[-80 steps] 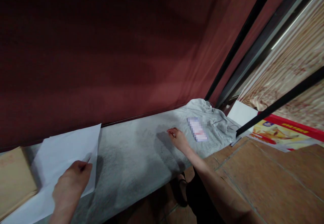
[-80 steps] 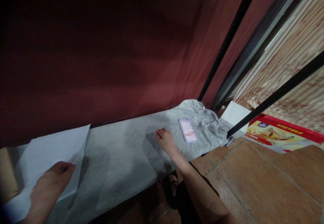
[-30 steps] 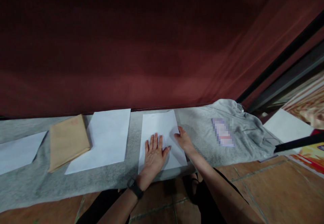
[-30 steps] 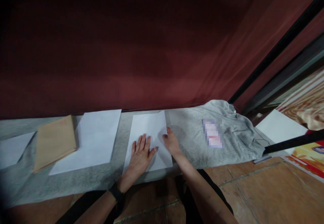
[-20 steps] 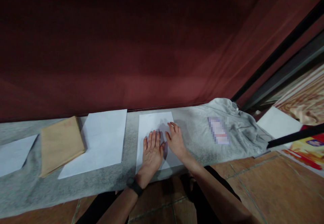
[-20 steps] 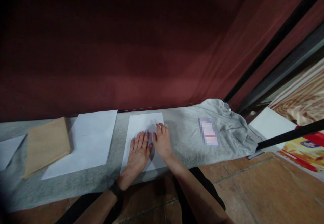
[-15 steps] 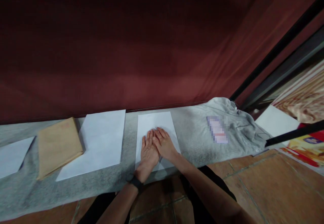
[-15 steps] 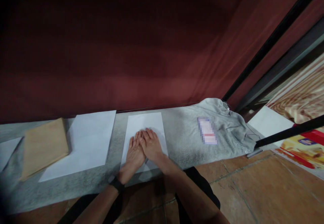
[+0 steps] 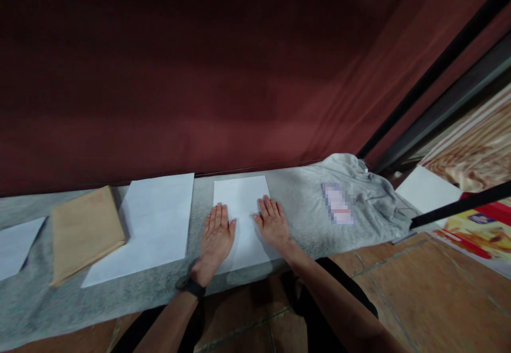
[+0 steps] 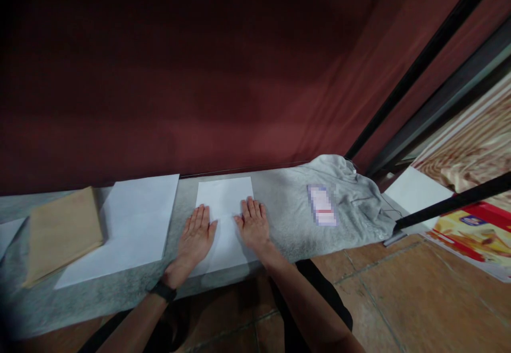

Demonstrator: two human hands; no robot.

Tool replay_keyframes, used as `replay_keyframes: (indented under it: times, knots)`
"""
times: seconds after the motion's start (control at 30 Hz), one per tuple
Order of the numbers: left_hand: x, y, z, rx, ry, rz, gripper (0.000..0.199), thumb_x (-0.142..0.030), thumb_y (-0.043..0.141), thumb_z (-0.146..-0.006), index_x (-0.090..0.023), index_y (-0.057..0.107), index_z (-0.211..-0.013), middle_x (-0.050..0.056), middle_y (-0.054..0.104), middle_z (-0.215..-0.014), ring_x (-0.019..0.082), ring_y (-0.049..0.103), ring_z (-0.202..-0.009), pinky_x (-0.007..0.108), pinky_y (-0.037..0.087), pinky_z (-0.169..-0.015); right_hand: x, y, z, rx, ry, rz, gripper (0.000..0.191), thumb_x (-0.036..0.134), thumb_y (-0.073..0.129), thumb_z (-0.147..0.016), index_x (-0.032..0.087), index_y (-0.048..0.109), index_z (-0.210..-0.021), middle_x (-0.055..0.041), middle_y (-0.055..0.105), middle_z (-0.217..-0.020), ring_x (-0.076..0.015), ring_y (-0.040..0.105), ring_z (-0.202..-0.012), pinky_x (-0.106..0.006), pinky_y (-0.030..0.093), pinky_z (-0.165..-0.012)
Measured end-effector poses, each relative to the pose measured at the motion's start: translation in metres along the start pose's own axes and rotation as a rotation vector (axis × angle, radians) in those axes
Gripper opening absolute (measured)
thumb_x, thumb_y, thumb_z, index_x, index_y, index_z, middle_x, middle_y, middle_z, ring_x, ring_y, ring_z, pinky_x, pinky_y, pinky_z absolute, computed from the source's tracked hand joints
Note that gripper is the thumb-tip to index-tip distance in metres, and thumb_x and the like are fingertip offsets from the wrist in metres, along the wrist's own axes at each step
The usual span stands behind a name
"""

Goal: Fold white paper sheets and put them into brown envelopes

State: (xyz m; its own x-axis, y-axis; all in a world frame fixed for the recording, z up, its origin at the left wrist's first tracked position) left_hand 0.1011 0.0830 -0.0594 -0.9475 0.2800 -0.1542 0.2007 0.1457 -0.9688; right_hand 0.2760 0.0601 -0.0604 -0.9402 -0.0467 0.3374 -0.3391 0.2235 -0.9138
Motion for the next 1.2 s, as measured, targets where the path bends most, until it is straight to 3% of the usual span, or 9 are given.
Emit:
replay_keyframes:
  times: [0.17, 0.23, 0.33, 0.43, 0.53, 0.83, 1.2]
  knots:
    - [0.016, -0.008, 0.000, -0.021, -0.080, 0.016, 0.062, -0.034, 0.032, -0.100, 0.000, 0.039, -0.152, 0.022, 0.040, -0.158, 0.032, 0.032, -0.151, 0.049, 0.026, -0.123, -0.013, -0.010, 0.006, 0.005, 0.058, 0.017, 0.061, 0.043, 0.039, -0.106, 0.010, 0.036, -0.156, -0.0189, 0.034, -0.161, -0.0332, 0.032, -0.150, -0.057, 0.022, -0.122]
    - [0.013, -0.015, 0.003, -0.064, -0.095, 0.027, 0.062, -0.034, 0.032, -0.100, 0.000, 0.038, -0.152, 0.023, 0.039, -0.158, 0.033, 0.030, -0.152, 0.052, 0.024, -0.124, -0.011, -0.016, 0.007, 0.004, 0.068, 0.021, 0.060, 0.040, 0.038, -0.106, 0.008, 0.035, -0.156, -0.0194, 0.033, -0.162, -0.0334, 0.031, -0.151, -0.056, 0.021, -0.123]
    - [-0.018, -0.018, 0.014, -0.103, 0.040, 0.088, 0.063, -0.033, 0.033, -0.101, -0.002, 0.034, -0.155, 0.022, 0.034, -0.162, 0.031, 0.024, -0.154, 0.052, 0.021, -0.125, 0.008, -0.019, 0.011, 0.008, 0.004, -0.030, 0.059, 0.037, 0.036, -0.106, 0.010, 0.031, -0.158, -0.0163, 0.029, -0.164, -0.0311, 0.027, -0.153, -0.055, 0.021, -0.124]
    - [-0.054, -0.007, 0.031, -0.046, 0.217, 0.117, 0.060, -0.021, 0.032, -0.098, -0.005, 0.033, -0.156, 0.019, 0.036, -0.161, 0.028, 0.026, -0.154, 0.052, 0.025, -0.124, 0.037, -0.010, 0.019, 0.054, -0.109, -0.094, 0.056, 0.036, 0.032, -0.107, 0.014, 0.032, -0.158, -0.0124, 0.030, -0.165, -0.0266, 0.027, -0.153, -0.050, 0.025, -0.124]
    - [-0.069, 0.003, 0.043, -0.006, 0.292, 0.081, 0.062, -0.011, 0.031, -0.094, -0.005, 0.035, -0.156, 0.020, 0.037, -0.160, 0.027, 0.025, -0.154, 0.052, 0.026, -0.124, 0.053, -0.001, 0.029, 0.092, -0.184, -0.103, 0.056, 0.038, 0.033, -0.107, 0.013, 0.036, -0.157, -0.0127, 0.034, -0.163, -0.0247, 0.029, -0.152, -0.048, 0.026, -0.125]
    - [-0.043, -0.001, 0.039, 0.002, 0.202, 0.076, 0.060, -0.034, 0.032, -0.101, -0.004, 0.040, -0.152, 0.020, 0.038, -0.160, 0.029, 0.030, -0.152, 0.050, 0.026, -0.124, 0.030, -0.009, 0.039, 0.034, -0.151, -0.034, 0.059, 0.043, 0.041, -0.105, 0.012, 0.039, -0.155, -0.0150, 0.036, -0.162, -0.0267, 0.031, -0.151, -0.047, 0.024, -0.125]
    - [-0.010, -0.009, 0.037, -0.027, 0.100, 0.047, 0.064, -0.040, 0.028, -0.102, 0.001, 0.040, -0.151, 0.023, 0.037, -0.159, 0.032, 0.031, -0.151, 0.051, 0.025, -0.124, 0.005, -0.013, 0.038, 0.022, -0.050, 0.029, 0.062, 0.043, 0.041, -0.105, 0.007, 0.037, -0.156, -0.0178, 0.036, -0.161, -0.0316, 0.035, -0.149, -0.050, 0.025, -0.122]
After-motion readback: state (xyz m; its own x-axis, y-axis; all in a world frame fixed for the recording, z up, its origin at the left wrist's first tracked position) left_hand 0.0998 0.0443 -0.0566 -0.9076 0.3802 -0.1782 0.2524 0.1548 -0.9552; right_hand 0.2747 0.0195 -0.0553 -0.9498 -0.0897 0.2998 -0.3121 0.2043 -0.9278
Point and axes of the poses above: each hand's wrist, its own z-axis away from the middle knuckle, its own y-axis out of the palm, x = y × z, the point moved 10 cm from there along -z, towards the middle knuckle
